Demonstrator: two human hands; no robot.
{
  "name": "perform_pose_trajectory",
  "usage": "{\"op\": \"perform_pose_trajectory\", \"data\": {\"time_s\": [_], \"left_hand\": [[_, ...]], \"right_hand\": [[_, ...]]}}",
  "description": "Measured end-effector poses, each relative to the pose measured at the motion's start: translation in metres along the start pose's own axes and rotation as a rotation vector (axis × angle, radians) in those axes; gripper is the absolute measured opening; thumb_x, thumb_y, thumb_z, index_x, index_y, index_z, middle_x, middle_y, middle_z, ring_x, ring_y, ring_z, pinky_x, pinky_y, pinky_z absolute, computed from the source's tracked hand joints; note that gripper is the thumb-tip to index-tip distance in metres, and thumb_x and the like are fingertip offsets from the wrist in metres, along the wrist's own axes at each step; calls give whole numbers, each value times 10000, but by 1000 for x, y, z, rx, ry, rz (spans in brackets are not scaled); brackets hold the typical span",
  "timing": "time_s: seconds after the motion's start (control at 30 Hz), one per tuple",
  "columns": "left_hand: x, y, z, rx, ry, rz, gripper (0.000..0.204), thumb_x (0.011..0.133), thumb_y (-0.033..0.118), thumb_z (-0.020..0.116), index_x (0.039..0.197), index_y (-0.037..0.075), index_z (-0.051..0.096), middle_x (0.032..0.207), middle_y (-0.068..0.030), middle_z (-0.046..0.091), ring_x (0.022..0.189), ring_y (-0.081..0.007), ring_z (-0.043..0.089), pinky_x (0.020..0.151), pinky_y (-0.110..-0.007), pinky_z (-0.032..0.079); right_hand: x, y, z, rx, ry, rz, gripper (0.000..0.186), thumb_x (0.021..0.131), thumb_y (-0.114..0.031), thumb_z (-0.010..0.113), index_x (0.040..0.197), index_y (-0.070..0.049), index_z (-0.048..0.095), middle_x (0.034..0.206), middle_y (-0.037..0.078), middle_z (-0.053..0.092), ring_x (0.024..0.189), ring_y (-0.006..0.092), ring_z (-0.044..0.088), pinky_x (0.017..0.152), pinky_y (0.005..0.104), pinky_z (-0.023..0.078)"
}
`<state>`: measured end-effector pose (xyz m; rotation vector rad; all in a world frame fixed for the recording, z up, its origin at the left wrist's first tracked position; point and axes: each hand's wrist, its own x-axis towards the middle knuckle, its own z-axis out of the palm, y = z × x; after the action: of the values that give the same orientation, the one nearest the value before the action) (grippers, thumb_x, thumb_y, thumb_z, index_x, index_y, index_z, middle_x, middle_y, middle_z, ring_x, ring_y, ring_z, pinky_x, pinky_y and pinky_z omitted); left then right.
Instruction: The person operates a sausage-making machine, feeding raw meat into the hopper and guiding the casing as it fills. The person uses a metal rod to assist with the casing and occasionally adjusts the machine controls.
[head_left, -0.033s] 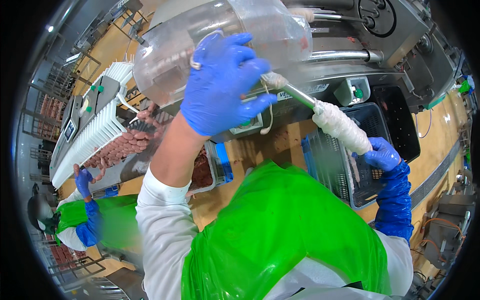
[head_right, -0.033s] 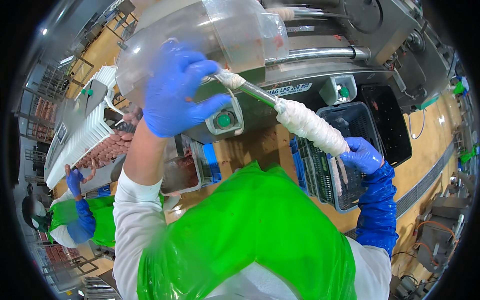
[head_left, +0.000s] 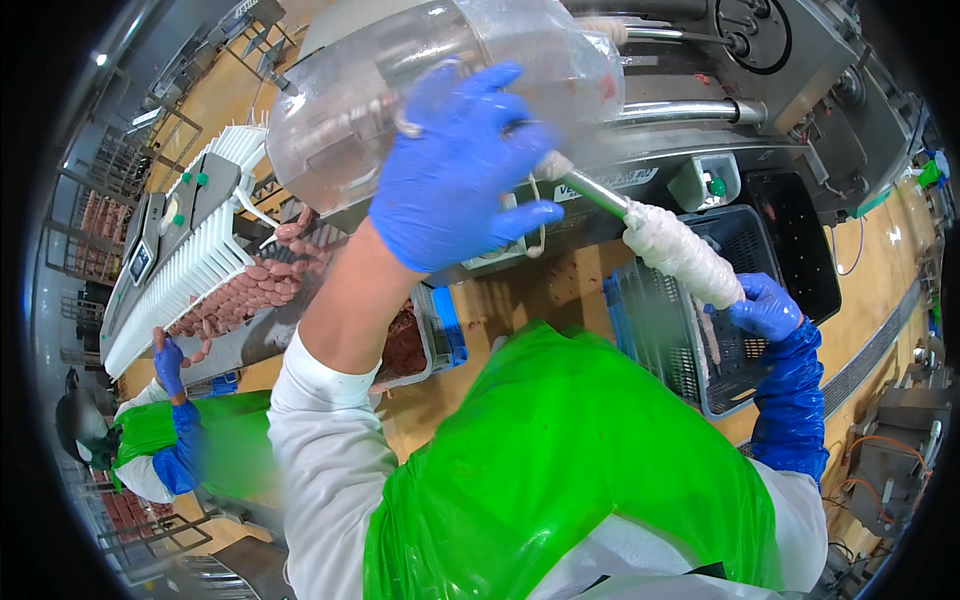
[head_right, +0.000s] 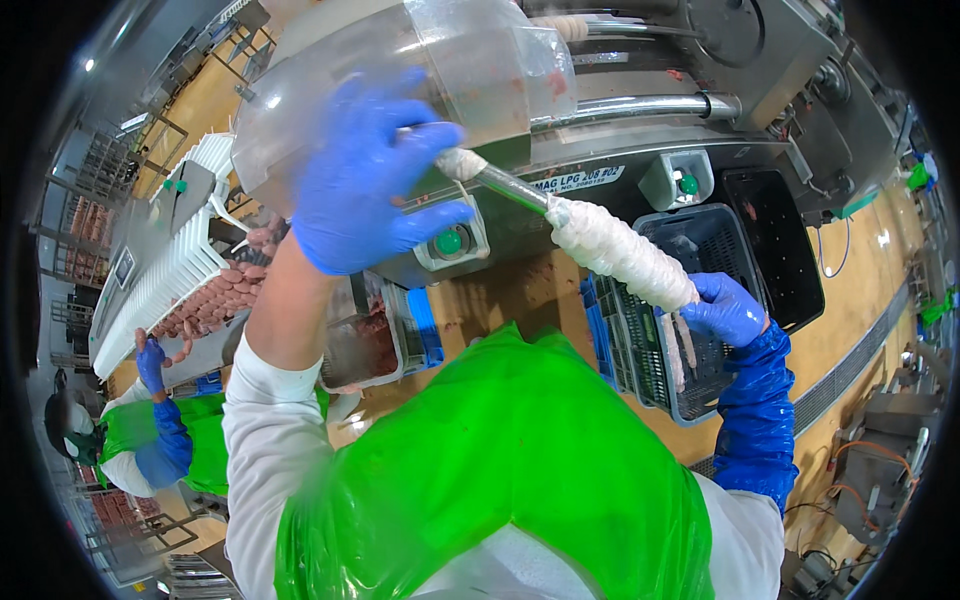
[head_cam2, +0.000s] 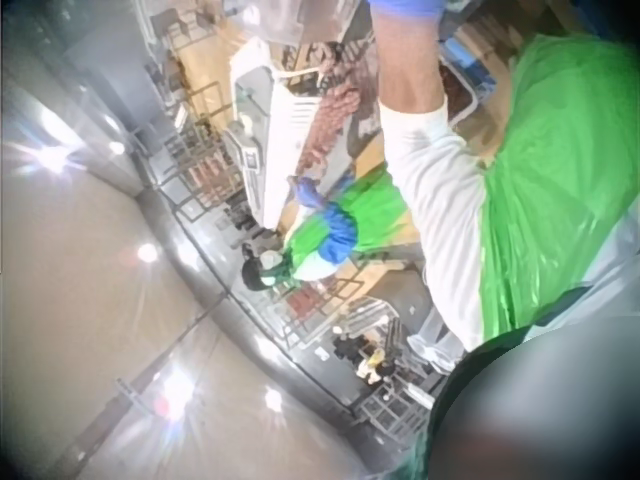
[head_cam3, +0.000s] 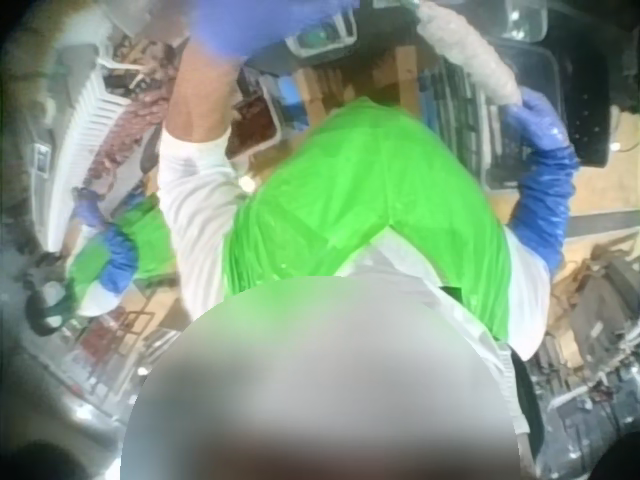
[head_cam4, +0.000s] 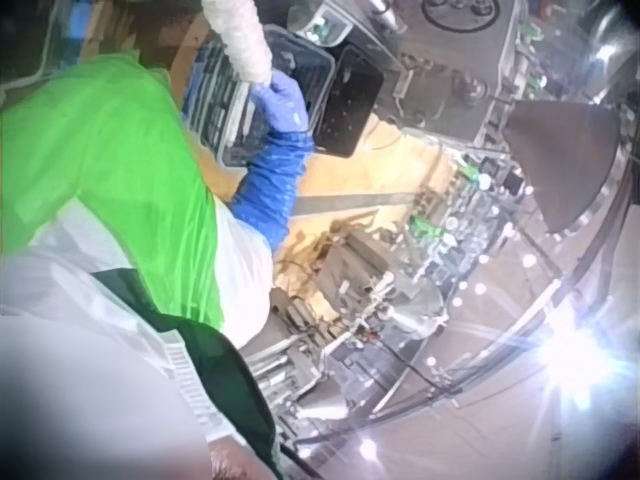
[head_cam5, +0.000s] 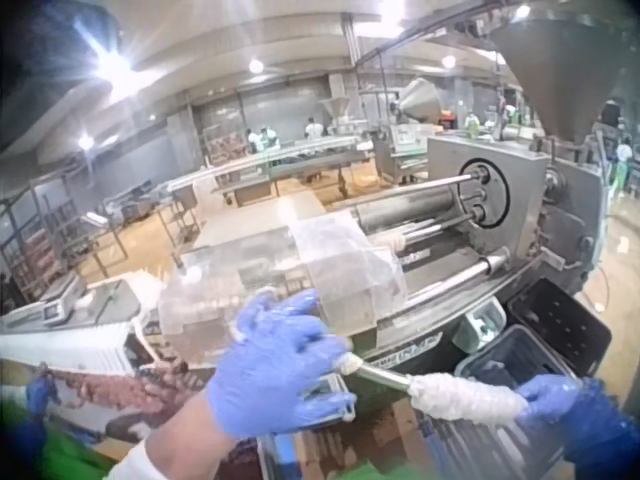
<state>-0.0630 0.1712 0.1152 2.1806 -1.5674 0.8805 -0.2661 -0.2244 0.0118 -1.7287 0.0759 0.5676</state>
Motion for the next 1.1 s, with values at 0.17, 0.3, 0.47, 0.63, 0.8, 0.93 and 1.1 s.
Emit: {"op": "perform_pose_trajectory", "data": {"time_s": [0.17, 0.3, 0.47, 0.63, 0.8, 0.93, 1.1], "left_hand": [[7, 4, 17, 70, -442, 98, 340, 763, 353, 801, 986, 142, 654, 851, -68, 638, 887, -294, 673, 827, -443, 519], [-15, -5, 14, -158, -634, 86, 295, 826, 372, 741, 913, 116, 621, 786, -122, 642, 741, -345, 662, 670, -438, 528], [-32, -11, -24, -272, -1014, -126, 379, 925, 452, 656, 910, 78, 601, 795, -177, 628, 747, -411, 621, 669, -474, 500], [-63, -42, -60, -509, -1190, -413, 364, 974, 440, 607, 969, 77, 629, 831, -173, 643, 765, -334, 618, 754, -398, 501], [-64, -71, -131, -593, -622, -1223, 229, 924, 311, 688, 984, 91, 670, 735, 4, 590, 696, -81, 571, 595, -245, 470], [-32, -168, -188, -580, 9, -997, 387, 936, 486, 644, 889, 102, 652, 672, 13, 551, 578, -83, 532, 505, -233, 389], [95, -279, -259, -707, 399, -816, 242, 978, 372, 661, 919, 154, 576, 604, 55, 505, 457, -50, 454, 374, -199, 343]], "right_hand": [[2, -20, -1, -131, 35, 65, 419, 892, -302, 767, 1169, 4, 700, 1035, 41, 718, 930, 103, 615, 872, 306, 511], [-7, -19, 5, -140, 37, 61, 396, 884, -262, 777, 1160, 11, 701, 1009, 40, 719, 907, 103, 613, 851, 312, 514], [-25, -6, 1, -232, -2, 73, 396, 857, -265, 799, 1109, 28, 710, 915, 64, 735, 873, 105, 639, 830, 312, 522], [-55, 9, -15, -347, 23, 54, 436, 817, -349, 799, 1027, 25, 724, 861, 126, 732, 827, 147, 671, 772, 352, 530], [-85, 43, -19, -258, 308, 92, 401, 799, -303, 750, 1064, -3, 731, 860, 19, 717, 790, 115, 634, 745, 294, 511], [-84, 69, -15, -190, 437, 48, 393, 814, -290, 740, 1093, -14, 722, 848, -21, 690, 744, 93, 602, 686, 280, 494], [-73, 51, 13, 42, 451, 225, 382, 806, -276, 758, 1082, -15, 717, 762, -59, 610, 649, 36, 504, 564, 230, 398]]}}
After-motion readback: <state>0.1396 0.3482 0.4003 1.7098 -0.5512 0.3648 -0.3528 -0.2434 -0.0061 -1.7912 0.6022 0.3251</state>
